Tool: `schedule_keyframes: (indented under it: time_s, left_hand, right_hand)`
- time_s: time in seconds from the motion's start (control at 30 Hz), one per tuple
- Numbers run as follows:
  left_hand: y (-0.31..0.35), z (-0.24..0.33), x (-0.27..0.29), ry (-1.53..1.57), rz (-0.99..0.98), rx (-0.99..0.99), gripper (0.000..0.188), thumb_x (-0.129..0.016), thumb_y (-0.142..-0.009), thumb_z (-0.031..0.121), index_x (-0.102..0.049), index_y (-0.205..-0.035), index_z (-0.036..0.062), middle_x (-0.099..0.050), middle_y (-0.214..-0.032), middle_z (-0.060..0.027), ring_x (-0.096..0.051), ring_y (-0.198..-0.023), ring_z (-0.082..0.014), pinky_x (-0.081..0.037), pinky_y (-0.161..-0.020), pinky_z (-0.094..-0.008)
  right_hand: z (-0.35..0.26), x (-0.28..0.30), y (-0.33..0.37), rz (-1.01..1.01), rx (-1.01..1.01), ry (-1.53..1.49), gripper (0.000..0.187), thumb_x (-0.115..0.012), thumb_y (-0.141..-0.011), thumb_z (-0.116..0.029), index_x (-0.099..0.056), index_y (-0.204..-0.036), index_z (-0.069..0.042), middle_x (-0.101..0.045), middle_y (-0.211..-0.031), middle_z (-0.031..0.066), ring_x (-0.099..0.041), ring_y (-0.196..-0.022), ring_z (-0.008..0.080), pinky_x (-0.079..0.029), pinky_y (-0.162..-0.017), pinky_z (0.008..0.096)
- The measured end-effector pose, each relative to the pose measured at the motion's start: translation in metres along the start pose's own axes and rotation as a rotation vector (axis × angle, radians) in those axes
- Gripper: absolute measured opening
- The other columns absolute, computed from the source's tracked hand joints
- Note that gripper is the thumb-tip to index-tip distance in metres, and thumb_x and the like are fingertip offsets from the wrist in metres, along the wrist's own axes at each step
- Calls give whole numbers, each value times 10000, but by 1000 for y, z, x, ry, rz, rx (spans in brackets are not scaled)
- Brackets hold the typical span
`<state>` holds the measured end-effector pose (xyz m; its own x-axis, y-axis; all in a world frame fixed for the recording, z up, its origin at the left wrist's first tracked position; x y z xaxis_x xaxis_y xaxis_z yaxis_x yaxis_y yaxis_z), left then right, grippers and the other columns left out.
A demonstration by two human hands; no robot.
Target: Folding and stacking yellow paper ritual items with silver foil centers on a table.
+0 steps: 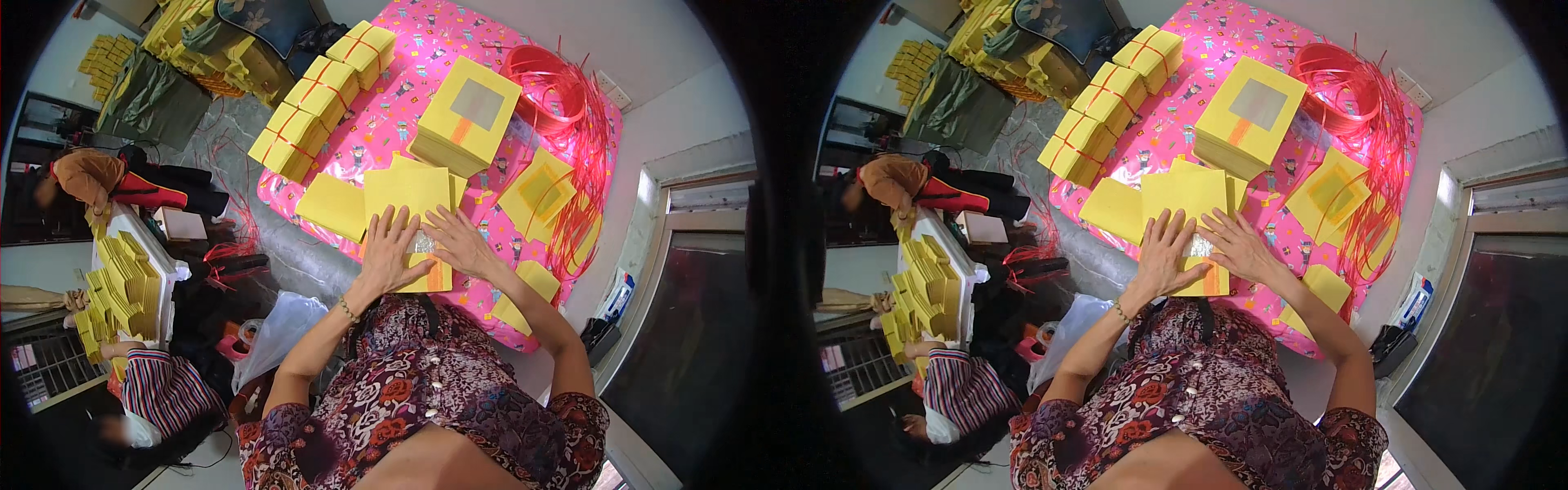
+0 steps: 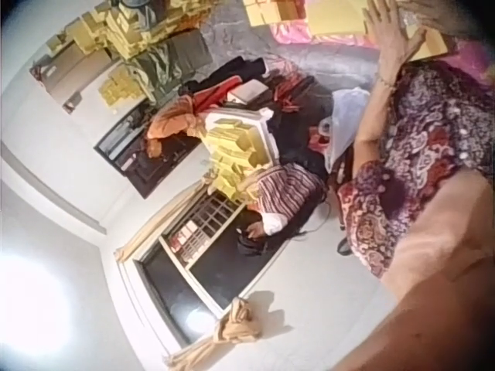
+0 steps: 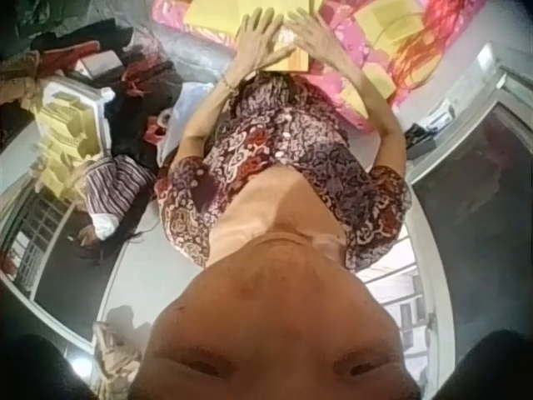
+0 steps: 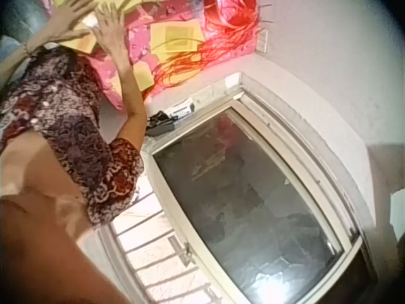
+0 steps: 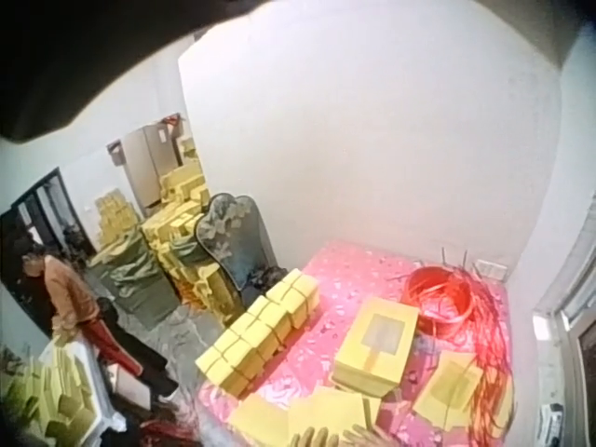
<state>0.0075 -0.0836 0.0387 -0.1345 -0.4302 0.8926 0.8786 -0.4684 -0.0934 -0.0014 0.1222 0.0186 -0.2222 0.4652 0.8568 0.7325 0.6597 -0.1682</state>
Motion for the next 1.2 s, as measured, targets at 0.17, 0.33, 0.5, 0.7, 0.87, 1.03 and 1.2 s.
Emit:
schedule_keyframes:
  time_s: [0.17, 0.33, 0.5, 0.7, 0.87, 1.03, 1.2]
  left_hand:
    - [1, 0, 1, 6, -16, 0, 837, -633, -793, 601, -450, -1415, 72, -379, -1473, -204, -281, -1391, -425, -210, -1132, -575]
    - [3, -14, 2, 32, -78, -50, 804, -606, -831, 574, -399, -1469, 131, -314, -1545, -136, -236, -1443, -352, -204, -1155, -524]
    - [7, -38, 12, 14, -173, -87, 791, -549, -872, 568, -330, -1505, 147, -285, -1569, -89, -196, -1467, -307, -141, -1178, -516]
    - [11, -49, 9, 92, -188, -105, 735, -554, -892, 504, -343, -1502, 152, -278, -1573, -89, -183, -1468, -332, -116, -1179, -530]
    - [23, -67, 10, 95, -176, -149, 674, -538, -915, 476, -360, -1495, 183, -294, -1566, -83, -192, -1465, -326, -120, -1176, -542]
    - [22, -71, 9, 139, -150, -142, 618, -530, -932, 435, -380, -1487, 211, -301, -1565, -64, -198, -1464, -324, -117, -1169, -561]
    - [16, -60, 20, 67, -172, -136, 591, -531, -935, 417, -408, -1469, 197, -304, -1563, -71, -202, -1464, -315, -123, -1163, -567]
  right_hand:
    - [5, -7, 7, -129, -48, -35, 606, -479, -972, -434, -338, -1497, -167, -243, -1582, 79, -173, -1471, 297, -159, -1166, 567]
    - [5, -7, 6, -161, -65, -37, 603, -457, -977, -441, -326, -1501, -174, -213, -1594, 75, -150, -1477, 298, -144, -1167, 568]
    - [7, -9, 7, -177, -91, -99, 611, -483, -963, -406, -334, -1496, -147, -225, -1585, 115, -156, -1469, 351, -126, -1171, 567]
    - [8, -13, 7, -180, -108, -166, 605, -484, -965, -379, -321, -1500, -150, -199, -1594, 114, -119, -1477, 358, -113, -1177, 558]
    - [8, -14, 7, -160, -96, -177, 603, -487, -962, -370, -324, -1500, -150, -199, -1595, 113, -117, -1477, 359, -116, -1178, 554]
    - [9, -13, 7, -172, -101, -163, 612, -493, -960, -386, -325, -1500, -151, -202, -1595, 107, -124, -1477, 352, -111, -1180, 549]
    - [3, -5, 7, -105, -93, -136, 623, -510, -949, -403, -339, -1494, -156, -247, -1581, 97, -154, -1474, 331, -84, -1172, 581]
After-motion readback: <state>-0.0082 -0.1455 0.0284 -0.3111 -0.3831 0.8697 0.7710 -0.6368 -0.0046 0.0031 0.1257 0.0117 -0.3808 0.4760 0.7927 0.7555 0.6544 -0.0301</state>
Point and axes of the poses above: each hand's wrist, its own y-axis away from the middle knuckle, its own x-axis out of the back of the hand, z = x × y, the point moved 2 cm from there along -y, towards the middle knuckle
